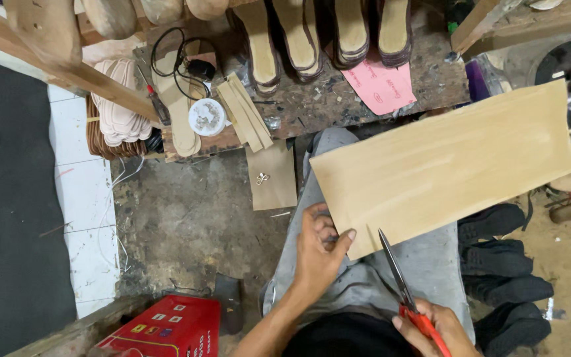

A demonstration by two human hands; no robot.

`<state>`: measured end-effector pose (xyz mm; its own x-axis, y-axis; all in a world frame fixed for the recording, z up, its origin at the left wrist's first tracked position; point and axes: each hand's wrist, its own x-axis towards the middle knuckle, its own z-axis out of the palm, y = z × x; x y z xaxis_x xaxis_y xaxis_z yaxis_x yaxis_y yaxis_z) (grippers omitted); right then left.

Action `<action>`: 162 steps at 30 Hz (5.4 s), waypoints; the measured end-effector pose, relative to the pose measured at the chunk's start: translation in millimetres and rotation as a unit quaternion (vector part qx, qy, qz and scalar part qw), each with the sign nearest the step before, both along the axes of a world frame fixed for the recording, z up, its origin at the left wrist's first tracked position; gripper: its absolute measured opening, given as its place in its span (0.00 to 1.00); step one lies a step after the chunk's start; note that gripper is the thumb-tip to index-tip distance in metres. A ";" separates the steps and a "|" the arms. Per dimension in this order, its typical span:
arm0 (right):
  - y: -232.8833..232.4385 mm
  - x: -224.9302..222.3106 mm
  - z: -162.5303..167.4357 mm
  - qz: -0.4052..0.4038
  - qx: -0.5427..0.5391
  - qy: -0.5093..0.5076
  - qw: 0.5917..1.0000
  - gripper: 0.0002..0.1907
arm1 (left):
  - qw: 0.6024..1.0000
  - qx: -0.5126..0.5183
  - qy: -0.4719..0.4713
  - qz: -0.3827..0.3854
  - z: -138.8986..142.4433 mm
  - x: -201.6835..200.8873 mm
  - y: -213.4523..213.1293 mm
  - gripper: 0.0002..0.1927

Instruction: The person sits at a workbench and cuts long strips from a large tan sheet using red-handled scissors. After each cut, the person places the finished strip on a growing stack of strips on the bench and continues cutting the next strip from the remaining sheet.

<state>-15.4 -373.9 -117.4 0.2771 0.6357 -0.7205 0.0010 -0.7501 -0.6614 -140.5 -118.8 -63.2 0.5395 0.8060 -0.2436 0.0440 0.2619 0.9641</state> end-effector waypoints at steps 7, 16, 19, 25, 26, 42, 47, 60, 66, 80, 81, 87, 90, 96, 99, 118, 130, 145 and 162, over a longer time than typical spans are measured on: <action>29.9 5.8 34.3 0.100 -0.047 0.022 0.994 0.15 | 0.998 0.013 0.021 0.053 -5.3 11.1 30.0 0.34; 125.7 -27.5 39.8 -0.064 0.171 0.188 0.965 0.11 | 0.998 -0.002 0.001 0.061 -8.4 9.4 13.8 0.31; 124.5 -30.8 33.2 -0.067 0.156 0.156 0.973 0.12 | 0.997 -0.001 -0.018 0.071 -10.3 8.6 13.9 0.31; 116.2 -36.3 21.4 -0.089 0.112 0.115 0.983 0.22 | 0.997 0.016 -0.023 0.067 -13.9 7.6 14.5 0.31; 117.1 -36.1 21.2 -0.092 0.107 0.107 0.984 0.22 | 0.997 0.014 -0.020 0.069 -14.0 7.3 14.3 0.31; 143.3 -28.5 -1.0 -0.084 0.197 0.068 0.974 0.14 | 0.996 0.010 -0.083 0.040 -7.1 2.2 18.5 0.41; 140.8 -28.0 3.9 -0.011 0.295 -0.077 0.953 0.18 | 0.993 0.026 -0.066 0.091 -27.2 19.2 56.6 0.24; 178.8 -17.1 67.7 -0.027 0.061 -0.001 0.998 0.10 | 0.987 -0.015 -0.109 0.120 -24.9 -2.2 28.2 0.18; 179.1 -24.5 41.7 0.001 0.231 -0.079 0.970 0.09 | 0.978 -0.059 -0.144 0.136 -22.1 -6.2 34.1 0.19; 201.9 -20.9 33.6 -0.027 0.241 -0.056 0.969 0.10 | 0.973 -0.020 -0.173 0.152 -26.6 -7.5 30.5 0.19; 202.2 -19.7 33.8 -0.037 0.227 -0.033 0.973 0.11 | 0.975 0.034 -0.151 0.161 -33.2 -7.9 38.5 0.15; 191.3 -7.1 46.7 -0.081 0.167 0.025 0.982 0.13 | 0.920 0.289 0.109 0.242 -79.6 -11.0 174.4 0.05; 186.6 -6.6 55.7 -0.093 0.184 0.029 0.978 0.13 | 0.895 0.326 0.109 0.284 -101.3 5.4 237.6 0.06; 175.3 -3.4 63.0 -0.093 0.164 0.000 0.982 0.15 | 0.831 0.475 0.223 0.184 -98.6 7.1 274.0 0.10; 165.1 0.3 59.2 -0.075 0.182 -0.027 0.980 0.16 | 0.787 0.539 0.251 0.162 -79.0 0.8 251.4 0.14; 99.4 4.6 15.5 -0.220 0.201 0.005 0.954 0.15 | 0.989 -0.082 -0.123 0.016 -58.4 3.6 -49.2 0.44; 61.3 -9.0 42.3 0.024 -0.015 0.130 0.991 0.15 | 0.999 0.038 -0.003 0.017 -38.1 8.5 46.9 0.29; 126.2 -33.8 20.4 -0.060 0.085 0.079 0.991 0.18 | 0.999 0.013 -0.029 0.032 -36.3 0.3 25.6 0.29; 145.3 -32.1 -7.4 -0.115 0.147 0.112 0.976 0.15 | 0.995 -0.052 -0.084 0.035 -23.9 -4.8 11.7 0.31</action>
